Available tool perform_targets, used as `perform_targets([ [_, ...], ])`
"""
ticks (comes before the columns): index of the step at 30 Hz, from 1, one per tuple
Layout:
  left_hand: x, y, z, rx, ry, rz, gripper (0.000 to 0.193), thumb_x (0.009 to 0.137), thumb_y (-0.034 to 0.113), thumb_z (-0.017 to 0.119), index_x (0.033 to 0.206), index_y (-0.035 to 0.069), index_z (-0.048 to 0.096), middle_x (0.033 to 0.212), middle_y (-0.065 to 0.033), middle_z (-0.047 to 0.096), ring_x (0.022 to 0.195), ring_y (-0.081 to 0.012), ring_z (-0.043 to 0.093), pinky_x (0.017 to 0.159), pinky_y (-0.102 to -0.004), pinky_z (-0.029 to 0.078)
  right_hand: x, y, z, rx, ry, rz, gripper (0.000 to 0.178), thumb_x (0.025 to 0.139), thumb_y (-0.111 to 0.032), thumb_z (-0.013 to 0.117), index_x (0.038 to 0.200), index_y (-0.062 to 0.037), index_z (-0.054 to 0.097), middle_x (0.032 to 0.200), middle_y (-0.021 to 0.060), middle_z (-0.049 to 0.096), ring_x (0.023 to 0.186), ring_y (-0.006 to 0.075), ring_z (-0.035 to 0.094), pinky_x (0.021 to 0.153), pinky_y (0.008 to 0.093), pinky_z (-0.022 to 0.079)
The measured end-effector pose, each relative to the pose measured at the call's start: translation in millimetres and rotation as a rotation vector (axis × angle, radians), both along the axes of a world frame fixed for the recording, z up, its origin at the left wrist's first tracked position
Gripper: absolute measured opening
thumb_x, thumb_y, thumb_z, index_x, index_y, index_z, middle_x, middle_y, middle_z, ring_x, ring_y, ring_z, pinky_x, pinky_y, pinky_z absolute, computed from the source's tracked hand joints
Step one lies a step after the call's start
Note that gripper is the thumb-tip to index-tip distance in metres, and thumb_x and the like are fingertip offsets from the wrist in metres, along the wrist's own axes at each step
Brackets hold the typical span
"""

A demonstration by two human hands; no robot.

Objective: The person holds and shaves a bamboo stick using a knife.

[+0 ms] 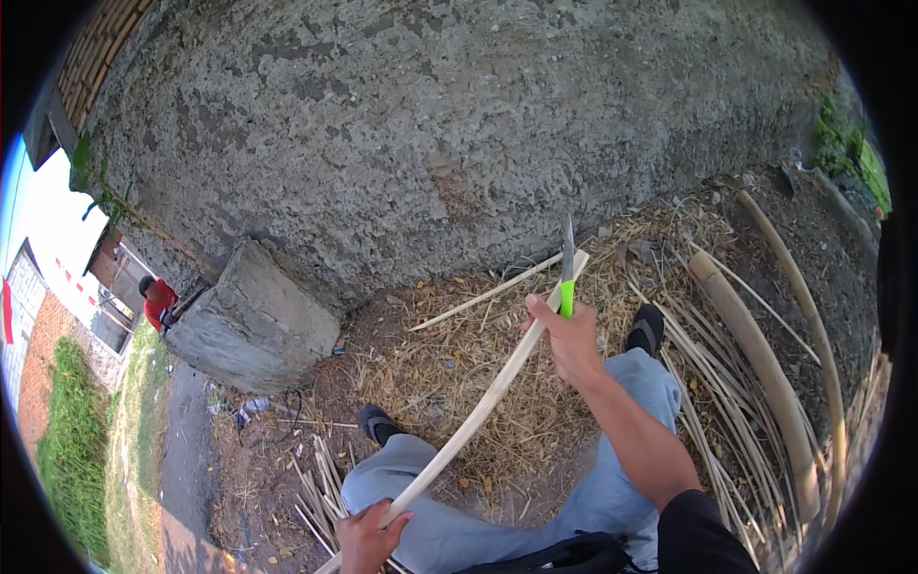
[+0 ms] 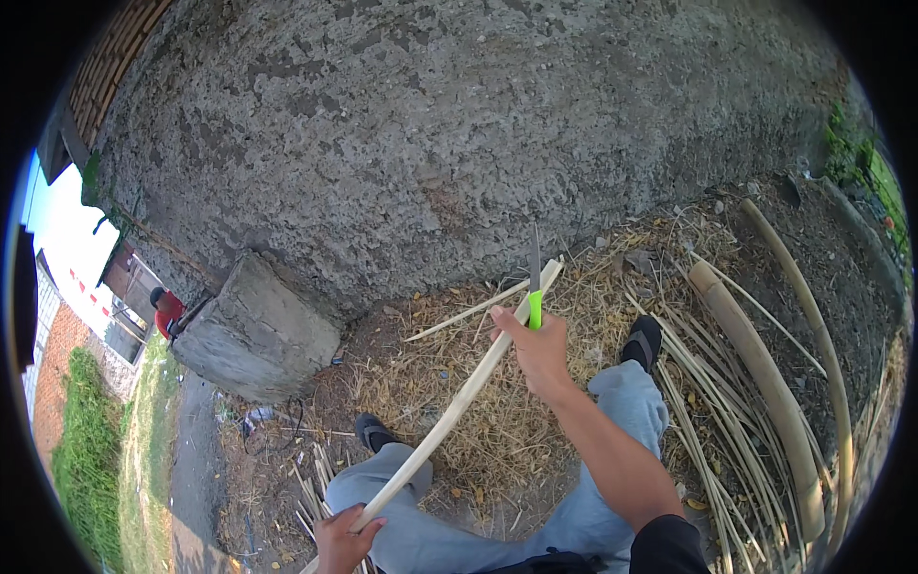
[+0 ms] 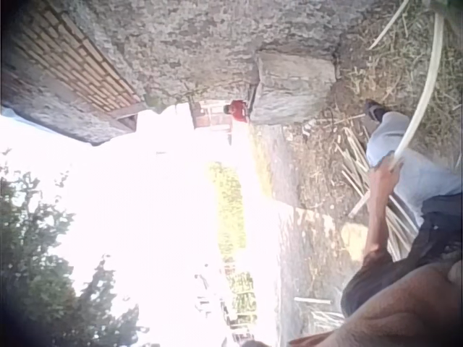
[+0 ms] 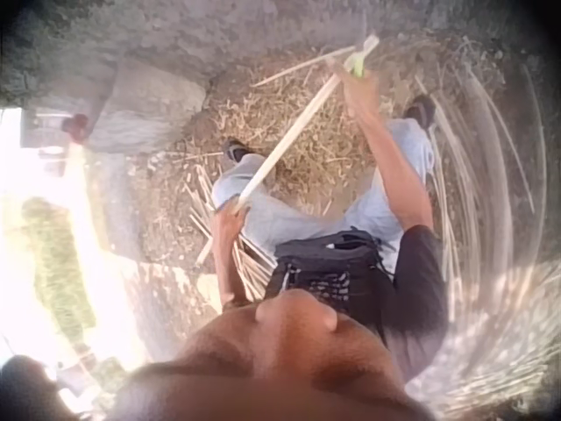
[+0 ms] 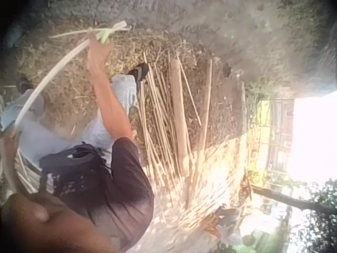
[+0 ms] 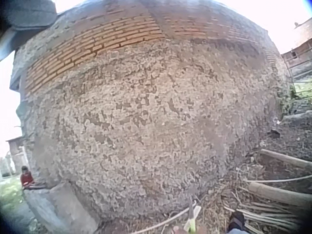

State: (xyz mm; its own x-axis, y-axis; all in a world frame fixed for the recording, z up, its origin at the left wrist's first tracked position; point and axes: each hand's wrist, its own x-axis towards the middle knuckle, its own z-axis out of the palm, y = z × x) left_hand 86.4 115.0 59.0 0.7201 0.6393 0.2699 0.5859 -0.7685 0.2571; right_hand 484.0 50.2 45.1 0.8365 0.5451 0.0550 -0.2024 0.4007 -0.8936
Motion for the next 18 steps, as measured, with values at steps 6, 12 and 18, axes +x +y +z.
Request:
perform_targets([
  [6, 107.3, 69.8, 32.8, 0.519, -0.123, 0.089, 0.035, 0.073, 0.021, 0.079, 0.103, 0.009, 0.066, 0.105, -0.0103, 0.061, 0.099, -0.0299, 0.059, 0.086, -0.0431, 0.045, 41.2, -14.1, 2.1, 0.144, 0.33, -0.308, 0.024, 0.088, -0.024, 0.074, 0.08, -0.0068, 0.059, 0.067, 0.008, 0.065, 0.04, 0.0034, 0.039, 0.038, 0.0229, 0.025],
  [12, 189.0, 63.4, -14.5, 0.796, -0.696, -0.181, 0.04, 0.078, 0.016, 0.079, 0.111, 0.005, 0.06, 0.105, -0.0119, 0.059, 0.097, -0.0308, 0.056, 0.091, -0.0475, 0.041, 76.7, -24.2, -13.5, 0.206, 0.493, -0.5, 0.026, 0.091, -0.028, 0.07, 0.094, -0.0052, 0.059, 0.077, 0.0103, 0.066, 0.046, 0.0062, 0.043, 0.04, 0.0231, 0.028],
  [18, 215.9, 43.6, -64.3, -0.394, -0.54, -0.311, 0.046, 0.086, 0.019, 0.075, 0.121, -0.001, 0.053, 0.11, -0.0146, 0.059, 0.097, -0.0237, 0.059, 0.074, -0.0364, 0.054, 76.1, -21.6, -23.2, 0.211, 0.486, -0.539, 0.033, 0.095, -0.035, 0.065, 0.1, -0.0039, 0.056, 0.078, 0.0064, 0.06, 0.054, 0.0061, 0.045, 0.043, 0.0223, 0.031],
])
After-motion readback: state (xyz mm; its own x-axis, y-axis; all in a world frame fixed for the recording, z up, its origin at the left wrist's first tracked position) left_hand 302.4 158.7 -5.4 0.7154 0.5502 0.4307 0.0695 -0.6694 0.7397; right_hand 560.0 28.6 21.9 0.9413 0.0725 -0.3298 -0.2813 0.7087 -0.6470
